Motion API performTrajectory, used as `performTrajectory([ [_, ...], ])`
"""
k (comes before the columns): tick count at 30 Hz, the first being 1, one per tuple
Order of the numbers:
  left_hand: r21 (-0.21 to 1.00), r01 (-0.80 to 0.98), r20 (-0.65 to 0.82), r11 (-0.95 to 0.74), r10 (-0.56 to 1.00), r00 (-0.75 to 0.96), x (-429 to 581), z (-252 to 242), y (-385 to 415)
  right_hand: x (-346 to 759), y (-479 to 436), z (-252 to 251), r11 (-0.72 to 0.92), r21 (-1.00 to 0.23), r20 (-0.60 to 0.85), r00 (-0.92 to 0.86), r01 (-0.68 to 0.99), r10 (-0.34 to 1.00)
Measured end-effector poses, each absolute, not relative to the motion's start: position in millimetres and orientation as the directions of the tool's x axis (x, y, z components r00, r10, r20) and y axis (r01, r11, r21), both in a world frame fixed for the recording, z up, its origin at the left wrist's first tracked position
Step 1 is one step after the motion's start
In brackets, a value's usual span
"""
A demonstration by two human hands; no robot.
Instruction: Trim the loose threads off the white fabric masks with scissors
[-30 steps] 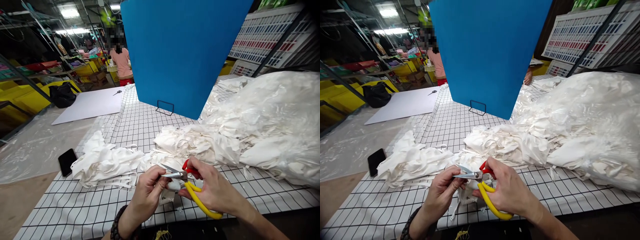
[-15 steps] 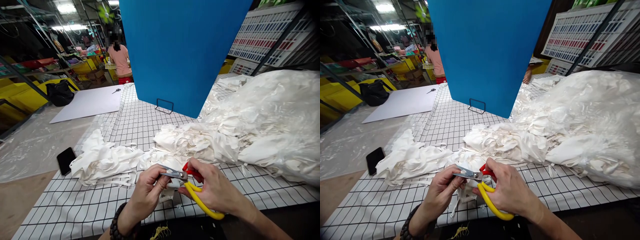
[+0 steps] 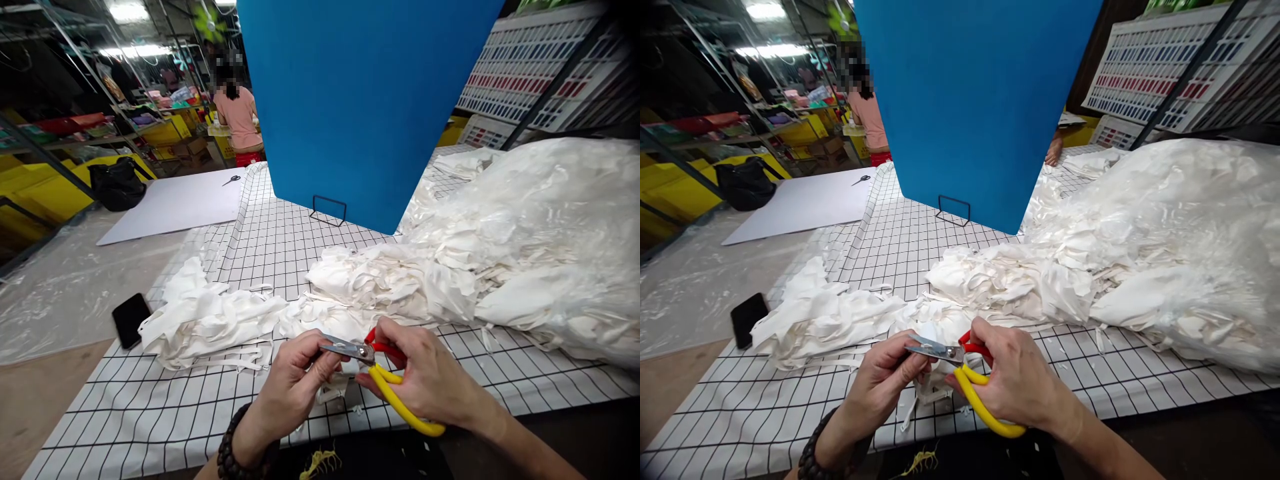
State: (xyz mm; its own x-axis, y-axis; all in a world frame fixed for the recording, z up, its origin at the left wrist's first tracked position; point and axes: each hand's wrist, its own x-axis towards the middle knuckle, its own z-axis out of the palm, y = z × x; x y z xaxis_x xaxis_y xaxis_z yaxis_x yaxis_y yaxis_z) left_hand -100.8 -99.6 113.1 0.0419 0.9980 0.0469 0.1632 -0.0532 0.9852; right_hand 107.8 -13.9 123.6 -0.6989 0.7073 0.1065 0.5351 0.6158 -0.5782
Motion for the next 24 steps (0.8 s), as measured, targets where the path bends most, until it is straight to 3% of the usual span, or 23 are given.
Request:
performTrajectory([
  [7, 0.999, 0.054, 0.006, -0.006, 1.0, 0.014, -105, 104, -99, 110, -12, 108, 0.483, -0.725, 0.036, -0.673, 0.491, 0.739],
  [10, 0.996, 0.059, 0.08, -0.067, 0.963, -0.256, -151, 114, -99, 128, 10, 91, 0.28, -0.839, -0.051, -0.579, 0.467, 0.813],
  [13, 0.949, 0.173, 0.308, -0.264, 0.665, -0.68, -226, 145, -98, 144, 40, 68, 0.127, -0.839, -0.044, -0.298, 0.529, 0.954],
  [15, 0.882, 0.349, 0.464, -0.317, 0.454, -0.761, -276, 167, -95, 144, 56, 51, 0.101, -0.822, -0.026, -0.214, 0.56, 0.977],
  [18, 0.828, 0.548, 0.539, -0.119, 0.433, -0.722, -327, 187, -85, 124, 66, 28, 0.144, -0.804, -0.042, -0.297, 0.577, 0.954],
  [20, 0.757, 0.628, 0.448, 0.181, 0.555, -0.701, -342, 185, -76, 105, 67, 16, 0.181, -0.789, -0.031, -0.332, 0.587, 0.943],
  [22, 0.549, 0.673, 0.238, 0.496, 0.679, -0.694, -342, 173, -67, 91, 68, 6, 0.195, -0.786, -0.009, -0.326, 0.586, 0.945],
  [24, 0.328, 0.691, 0.083, 0.644, 0.709, -0.701, -326, 154, -61, 86, 66, 4, 0.19, -0.801, 0.001, -0.316, 0.568, 0.949],
])
